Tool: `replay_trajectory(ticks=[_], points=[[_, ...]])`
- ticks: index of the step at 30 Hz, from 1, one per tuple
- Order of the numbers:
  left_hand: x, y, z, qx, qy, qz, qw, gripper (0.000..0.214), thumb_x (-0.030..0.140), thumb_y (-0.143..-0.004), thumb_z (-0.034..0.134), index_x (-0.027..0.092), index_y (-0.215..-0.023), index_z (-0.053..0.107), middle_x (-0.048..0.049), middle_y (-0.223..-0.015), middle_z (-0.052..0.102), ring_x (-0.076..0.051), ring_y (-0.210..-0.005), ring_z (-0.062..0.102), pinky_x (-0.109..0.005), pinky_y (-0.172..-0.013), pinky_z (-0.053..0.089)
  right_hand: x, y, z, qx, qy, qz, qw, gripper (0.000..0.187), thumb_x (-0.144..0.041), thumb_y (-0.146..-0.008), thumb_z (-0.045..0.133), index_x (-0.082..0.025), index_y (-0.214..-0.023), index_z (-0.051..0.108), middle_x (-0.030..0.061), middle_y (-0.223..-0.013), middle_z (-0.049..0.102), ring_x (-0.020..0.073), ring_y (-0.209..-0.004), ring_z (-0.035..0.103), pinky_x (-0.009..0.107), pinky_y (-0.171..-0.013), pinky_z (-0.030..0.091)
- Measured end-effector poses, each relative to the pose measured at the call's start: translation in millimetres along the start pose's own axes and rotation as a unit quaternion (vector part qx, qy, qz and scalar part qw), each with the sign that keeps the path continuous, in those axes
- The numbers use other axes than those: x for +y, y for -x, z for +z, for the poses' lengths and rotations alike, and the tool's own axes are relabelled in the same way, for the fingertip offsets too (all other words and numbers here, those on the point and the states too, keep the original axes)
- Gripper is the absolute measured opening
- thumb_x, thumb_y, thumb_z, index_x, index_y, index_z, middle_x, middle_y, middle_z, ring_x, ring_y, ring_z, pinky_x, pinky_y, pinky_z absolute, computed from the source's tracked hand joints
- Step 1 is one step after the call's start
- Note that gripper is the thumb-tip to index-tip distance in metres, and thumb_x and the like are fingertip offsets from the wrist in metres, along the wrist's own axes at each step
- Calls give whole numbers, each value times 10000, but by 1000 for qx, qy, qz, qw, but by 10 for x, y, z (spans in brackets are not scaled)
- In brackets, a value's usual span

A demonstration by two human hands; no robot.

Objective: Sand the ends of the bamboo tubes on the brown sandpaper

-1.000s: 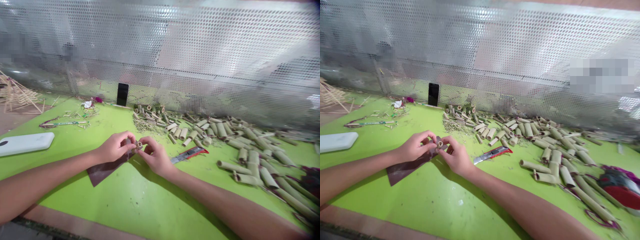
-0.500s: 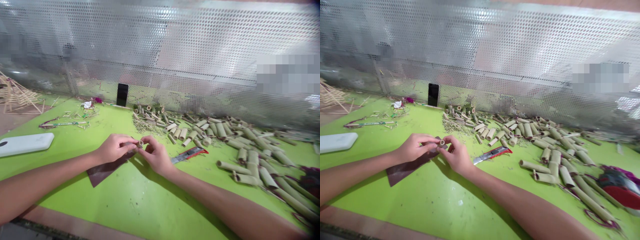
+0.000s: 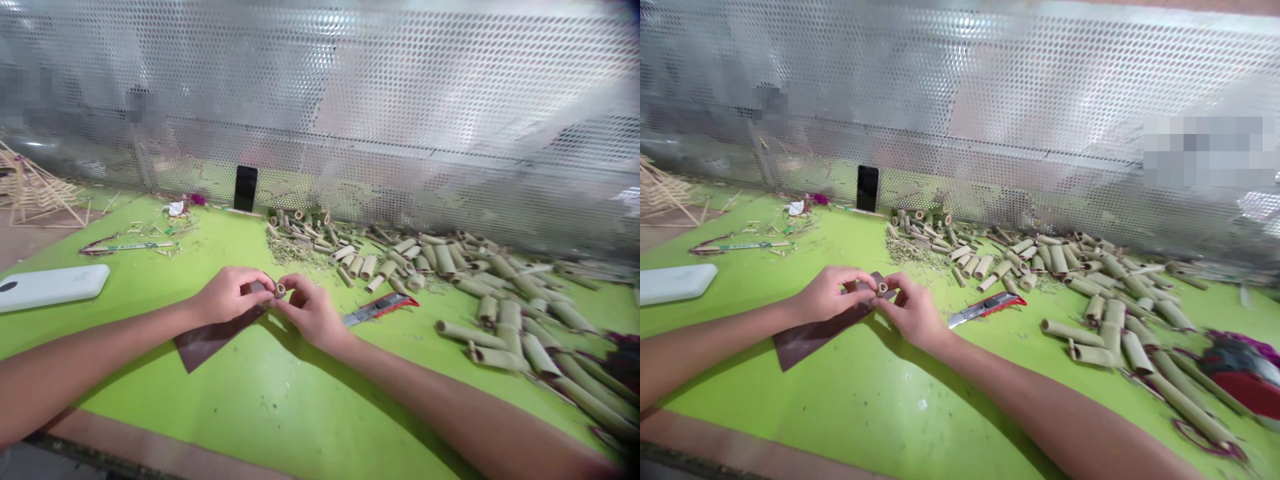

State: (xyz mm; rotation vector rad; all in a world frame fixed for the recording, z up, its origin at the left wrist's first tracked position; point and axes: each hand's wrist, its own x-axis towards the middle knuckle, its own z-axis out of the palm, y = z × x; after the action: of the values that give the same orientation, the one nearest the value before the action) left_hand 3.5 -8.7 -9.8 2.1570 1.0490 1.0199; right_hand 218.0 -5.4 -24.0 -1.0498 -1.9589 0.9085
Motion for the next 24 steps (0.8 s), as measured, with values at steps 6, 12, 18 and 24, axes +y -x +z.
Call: replay_trajectory(ticks=[6, 12, 18, 24], points=[[-14, -27, -31, -35, -6, 37, 999, 26, 198, -909, 692, 198, -913, 718, 12, -882, 735, -125, -753, 648, -247, -761, 483, 25, -10, 0, -39, -9, 2, 999, 245, -393, -862, 733, -201, -996, 662, -13, -698, 633, 105, -503, 482, 239, -466, 346], [-27, -26, -19, -51, -12, 47, 998, 38, 203, -924, 686, 197, -887, 696, 19, -857, 711, -132, -783, 634, -257, -789, 468, 8, -26, -16, -76, -45, 7, 996, 340, -488, -832, 763, -200, -963, 640, -26, -664, 618, 102, -495, 488, 241, -469, 353], [-6, -7, 3, -68, -19, 22, 997, 86, 238, -971, 601, 194, -913, 648, 4, -874, 688, -147, -793, 616, -264, -748, 444, -28, -37, -27, -105, -95, 24, 990, 372, -488, -811, 788, -208, -977, 607, 2, -792, 687, 103, -517, 545, 243, -471, 392], [6, -16, 15, -67, -2, 0, 998, 99, 241, -959, 563, 194, -893, 619, 0, -835, 673, -153, -760, 599, -270, -726, 440, -62, -43, -15, -91, -97, 53, 990, 415, -512, -786, 802, -207, -929, 560, -25, -719, 638, 109, -509, 543, 246, -466, 399]])
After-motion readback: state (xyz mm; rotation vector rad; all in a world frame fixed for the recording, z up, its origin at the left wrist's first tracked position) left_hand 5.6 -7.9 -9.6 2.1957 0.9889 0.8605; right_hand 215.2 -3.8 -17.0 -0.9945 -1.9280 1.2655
